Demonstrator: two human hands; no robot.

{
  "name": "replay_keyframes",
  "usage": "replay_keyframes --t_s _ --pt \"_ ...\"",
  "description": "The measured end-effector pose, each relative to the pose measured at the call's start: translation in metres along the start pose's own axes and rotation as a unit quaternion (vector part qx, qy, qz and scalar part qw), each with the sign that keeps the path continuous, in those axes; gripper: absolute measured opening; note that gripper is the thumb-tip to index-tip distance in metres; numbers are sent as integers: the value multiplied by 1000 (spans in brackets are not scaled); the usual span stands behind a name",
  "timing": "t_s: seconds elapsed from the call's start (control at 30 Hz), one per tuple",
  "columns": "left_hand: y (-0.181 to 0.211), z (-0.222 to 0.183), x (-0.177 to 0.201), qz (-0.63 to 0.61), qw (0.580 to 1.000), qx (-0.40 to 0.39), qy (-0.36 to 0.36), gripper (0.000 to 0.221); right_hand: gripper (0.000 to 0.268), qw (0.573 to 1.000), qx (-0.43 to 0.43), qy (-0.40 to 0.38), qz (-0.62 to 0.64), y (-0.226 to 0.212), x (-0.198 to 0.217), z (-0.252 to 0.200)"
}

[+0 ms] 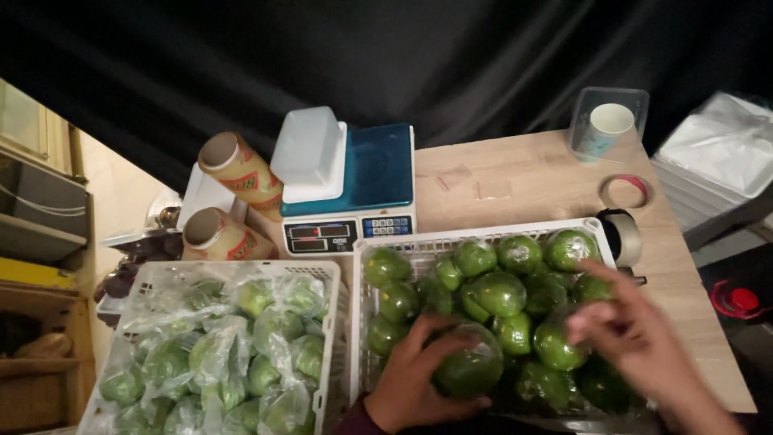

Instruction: The person picks up green fruits from a white crate, adjusts the clear plastic wrapping on them by hand, and arranges them back into the crate.

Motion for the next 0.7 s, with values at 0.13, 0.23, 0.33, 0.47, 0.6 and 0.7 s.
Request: replay_keyframes --t_s 0.13,0.23,0.33,0.47,0.6,0.7 --pt "11 12 8 42 997 -64 -13 62 67 935 121 -223 247 -24 -41 -25" --pt "12 11 13 69 995 -71 -16 61 58 894 108 -313 302 -36 -62 -33" --pt "13 10 19 74 994 -80 -14 61 57 894 79 -337 285 -42 -71 -34" --pt "20 10 22 120 987 -102 -22 65 58 894 99 -344 269 -46 -75 -31" --pt "16 7 19 162 981 -102 -14 69 54 910 75 -319 252 -45 -76 -30" --pt "18 9 19 182 978 -96 -18 70 53 912 55 -305 267 -43 -76 -28"
Point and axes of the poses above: each hand's wrist, its own z-axis towards the middle knuckle, its own x-axis out of the back of the hand, y = z × x, the point moved 3 cm from there along z, towards the middle knuckle, and after that the axes turned 9 degrees about y, right-handed, at the moved point
